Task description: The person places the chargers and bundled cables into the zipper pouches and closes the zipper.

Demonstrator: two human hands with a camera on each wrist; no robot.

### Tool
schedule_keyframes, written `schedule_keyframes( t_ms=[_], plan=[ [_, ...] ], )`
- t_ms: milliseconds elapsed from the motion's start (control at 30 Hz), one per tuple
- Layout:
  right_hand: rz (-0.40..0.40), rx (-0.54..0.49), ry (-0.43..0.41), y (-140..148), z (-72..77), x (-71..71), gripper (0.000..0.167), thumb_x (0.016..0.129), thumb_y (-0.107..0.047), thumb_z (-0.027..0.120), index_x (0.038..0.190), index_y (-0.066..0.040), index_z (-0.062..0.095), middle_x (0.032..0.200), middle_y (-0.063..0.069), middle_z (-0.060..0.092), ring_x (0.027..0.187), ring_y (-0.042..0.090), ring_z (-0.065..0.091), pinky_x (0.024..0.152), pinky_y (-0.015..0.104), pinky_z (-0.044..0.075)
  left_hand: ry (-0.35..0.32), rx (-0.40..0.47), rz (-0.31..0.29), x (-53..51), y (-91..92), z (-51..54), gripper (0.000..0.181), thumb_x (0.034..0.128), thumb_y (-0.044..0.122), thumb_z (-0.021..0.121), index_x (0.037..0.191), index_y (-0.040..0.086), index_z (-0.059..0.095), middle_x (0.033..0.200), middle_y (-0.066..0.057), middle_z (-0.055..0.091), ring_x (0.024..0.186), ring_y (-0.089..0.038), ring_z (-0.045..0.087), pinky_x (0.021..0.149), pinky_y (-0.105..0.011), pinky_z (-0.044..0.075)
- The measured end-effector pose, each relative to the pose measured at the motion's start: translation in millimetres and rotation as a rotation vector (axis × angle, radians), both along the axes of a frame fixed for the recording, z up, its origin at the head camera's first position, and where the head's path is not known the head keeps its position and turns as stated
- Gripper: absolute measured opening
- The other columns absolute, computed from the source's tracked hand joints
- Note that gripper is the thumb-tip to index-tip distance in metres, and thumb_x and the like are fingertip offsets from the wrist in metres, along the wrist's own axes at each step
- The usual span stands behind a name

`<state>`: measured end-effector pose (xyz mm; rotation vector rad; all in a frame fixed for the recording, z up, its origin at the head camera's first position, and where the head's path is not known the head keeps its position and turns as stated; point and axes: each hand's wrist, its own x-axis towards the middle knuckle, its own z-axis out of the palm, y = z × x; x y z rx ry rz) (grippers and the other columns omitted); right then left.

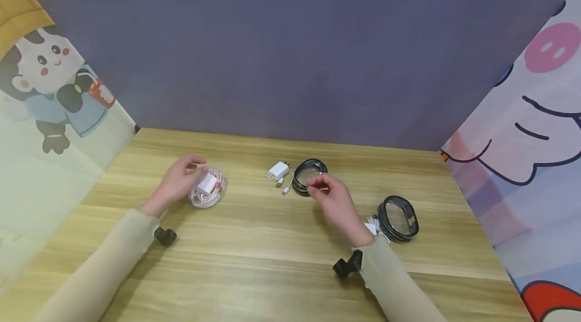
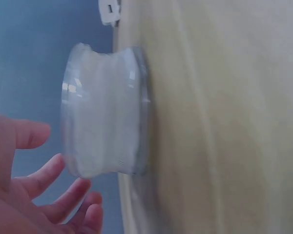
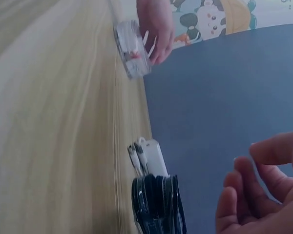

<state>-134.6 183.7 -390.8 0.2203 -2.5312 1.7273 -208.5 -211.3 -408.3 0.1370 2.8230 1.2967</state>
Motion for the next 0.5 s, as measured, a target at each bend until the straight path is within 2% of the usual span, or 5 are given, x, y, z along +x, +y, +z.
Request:
schedule_keyframes(
  t_ms=[133, 233, 367, 500],
  plan=[
    [-0.034, 0.071, 0.029, 0, -4.7, -13.4, 0.019, 0.092, -0.004, 0.067, 0.109, 0.003, 0.064, 0.111, 0.018, 0.064, 0.106, 0.031, 0.059, 0.091, 0.037, 0.052, 0.064, 0.001, 0.013, 2.1, 4.5, 7.0, 0.045, 0.0994, 0.033, 0.059, 0.134, 0.004, 0.054, 0.139, -0.021, 0.049, 0.126, -0.04, 0.046, 0.101, -0.062, 0.04],
    [-0.052, 0.168, 0.061, 0, -7.7, -23.0, 0.028, 0.088, -0.006, 0.071, 0.114, 0.001, 0.063, 0.12, 0.019, 0.061, 0.112, 0.037, 0.056, 0.095, 0.047, 0.048, 0.106, 0.013, 0.011, 5.2, 11.8, 12.7, 0.041, 0.0982, 0.028, 0.061, 0.131, 0.004, 0.057, 0.135, -0.019, 0.051, 0.124, -0.038, 0.048, 0.1, -0.058, 0.043],
    [-0.046, 0.309, 0.099, 1, -11.9, -34.4, 0.042, 0.083, -0.013, 0.077, 0.12, -0.001, 0.062, 0.13, 0.02, 0.055, 0.119, 0.041, 0.049, 0.1, 0.055, 0.04, 0.139, 0.041, -0.022, 12.6, 23.8, 19.5, 0.033, 0.0962, 0.023, 0.063, 0.123, 0.004, 0.061, 0.129, -0.017, 0.055, 0.119, -0.036, 0.052, 0.097, -0.054, 0.047],
    [-0.017, 0.368, 0.1, 0, -18.2, -42.8, 0.052, 0.08, -0.021, 0.08, 0.125, -0.001, 0.06, 0.135, 0.024, 0.049, 0.127, 0.044, 0.039, 0.105, 0.06, 0.032, 0.155, 0.07, -0.071, 20.5, 33.0, 23.9, 0.028, 0.095, 0.021, 0.065, 0.118, 0.006, 0.063, 0.124, -0.015, 0.057, 0.113, -0.035, 0.057, 0.093, -0.051, 0.051]
  ],
)
